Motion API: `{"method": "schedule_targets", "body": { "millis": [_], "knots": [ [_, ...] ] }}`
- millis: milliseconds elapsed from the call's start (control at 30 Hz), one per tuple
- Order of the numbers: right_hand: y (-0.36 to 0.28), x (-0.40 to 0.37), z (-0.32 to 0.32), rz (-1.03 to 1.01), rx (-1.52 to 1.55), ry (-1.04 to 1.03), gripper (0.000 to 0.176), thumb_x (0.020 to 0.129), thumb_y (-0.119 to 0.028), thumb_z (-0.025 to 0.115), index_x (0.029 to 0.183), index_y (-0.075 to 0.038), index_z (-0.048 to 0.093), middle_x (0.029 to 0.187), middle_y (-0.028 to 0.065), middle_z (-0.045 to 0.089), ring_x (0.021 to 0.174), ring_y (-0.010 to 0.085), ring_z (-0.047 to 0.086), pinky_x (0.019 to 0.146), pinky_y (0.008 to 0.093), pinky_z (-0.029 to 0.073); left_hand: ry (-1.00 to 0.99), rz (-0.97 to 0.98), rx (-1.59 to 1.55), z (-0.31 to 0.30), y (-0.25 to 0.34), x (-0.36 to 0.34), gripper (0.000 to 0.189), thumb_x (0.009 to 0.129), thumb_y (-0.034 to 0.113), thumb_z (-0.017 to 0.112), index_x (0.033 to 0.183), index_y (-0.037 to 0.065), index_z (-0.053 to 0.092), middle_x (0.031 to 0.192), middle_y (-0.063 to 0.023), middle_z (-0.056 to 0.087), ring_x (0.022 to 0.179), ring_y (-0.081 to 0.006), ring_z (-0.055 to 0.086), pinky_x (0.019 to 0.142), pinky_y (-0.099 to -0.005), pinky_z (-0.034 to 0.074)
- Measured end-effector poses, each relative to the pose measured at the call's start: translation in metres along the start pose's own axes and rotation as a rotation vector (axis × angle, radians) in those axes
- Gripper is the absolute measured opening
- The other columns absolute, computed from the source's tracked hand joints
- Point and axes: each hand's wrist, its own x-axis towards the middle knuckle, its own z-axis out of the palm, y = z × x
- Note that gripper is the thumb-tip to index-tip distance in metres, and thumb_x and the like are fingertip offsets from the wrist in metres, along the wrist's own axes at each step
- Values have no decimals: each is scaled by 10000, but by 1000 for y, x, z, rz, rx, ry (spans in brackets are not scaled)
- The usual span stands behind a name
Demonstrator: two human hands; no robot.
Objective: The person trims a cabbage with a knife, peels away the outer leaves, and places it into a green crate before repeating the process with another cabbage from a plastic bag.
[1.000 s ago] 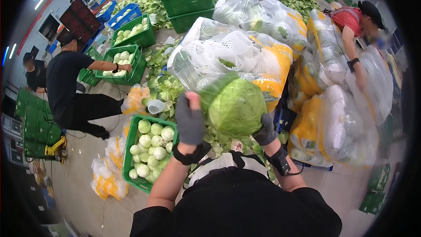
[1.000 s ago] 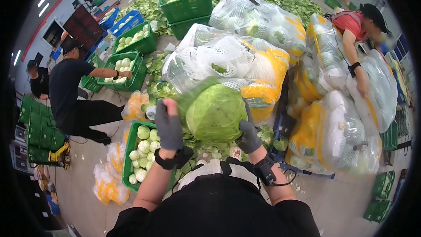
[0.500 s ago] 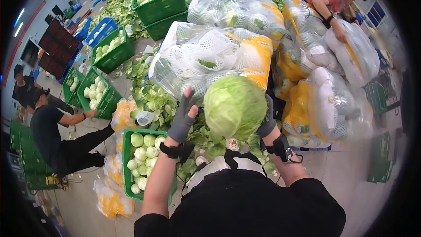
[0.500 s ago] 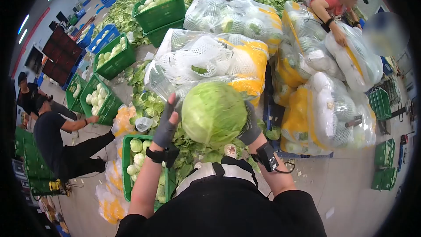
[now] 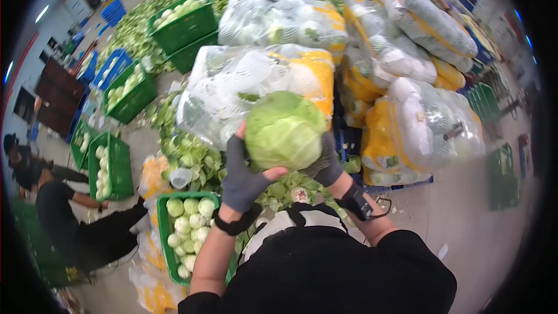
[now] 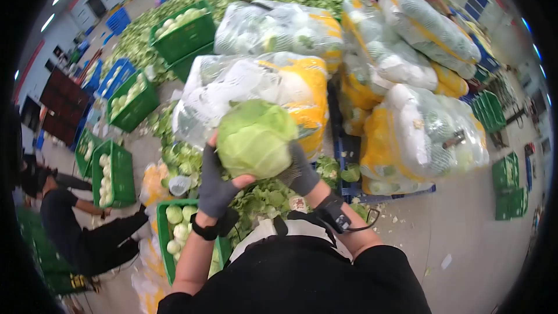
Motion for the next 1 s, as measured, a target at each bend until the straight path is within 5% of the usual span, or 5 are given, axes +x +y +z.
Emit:
{"method": "schedule_targets", "body": {
  "millis": [400, 533, 600, 700, 1000],
  "knots": [
    [15, 3, -23, 109, 811, -40, 806, 720, -664, 432, 1355, -194, 273, 1379, 102, 299, 1246, 329, 316, 1011, 527, 265, 175, -287, -293, 1, 5, -1, 652, 653, 335, 760, 1148, 20, 477, 992, -75, 443, 913, -179, 470, 757, -273, 432],
    [20, 4, -20, 53, 310, 154, 817, 713, -682, 424, 1364, -220, 251, 1389, 88, 284, 1260, 322, 294, 1019, 532, 244, 140, 65, 196, 6, 21, -11, 286, 757, 189, 681, 900, 18, 502, 861, -79, 487, 833, -194, 501, 735, -291, 429],
    [22, 5, -27, 107, 1054, -239, 825, 716, -689, 410, 1366, -206, 249, 1396, 87, 272, 1263, 317, 290, 1025, 524, 238, 102, 9, 130, 0, 9, -15, 247, 768, 159, 661, 887, 11, 503, 839, -80, 490, 826, -198, 502, 731, -293, 423],
    [11, -1, -24, 82, 253, 122, 806, 736, -678, 388, 1364, -191, 255, 1396, 92, 270, 1263, 311, 291, 1026, 517, 239, 26, 164, 287, -9, 12, -12, 170, 770, 102, 633, 852, 11, 515, 846, -92, 500, 821, -208, 503, 734, -298, 405],
    [17, -9, -54, 102, 463, -63, 742, 781, -613, 388, 1346, -142, 291, 1354, 115, 343, 1229, 297, 350, 1023, 470, 276, 18, 334, 520, -2, 19, -18, 206, 767, 73, 601, 932, 9, 496, 813, -113, 491, 711, -278, 506, 670, -323, 426]
  ]
}}
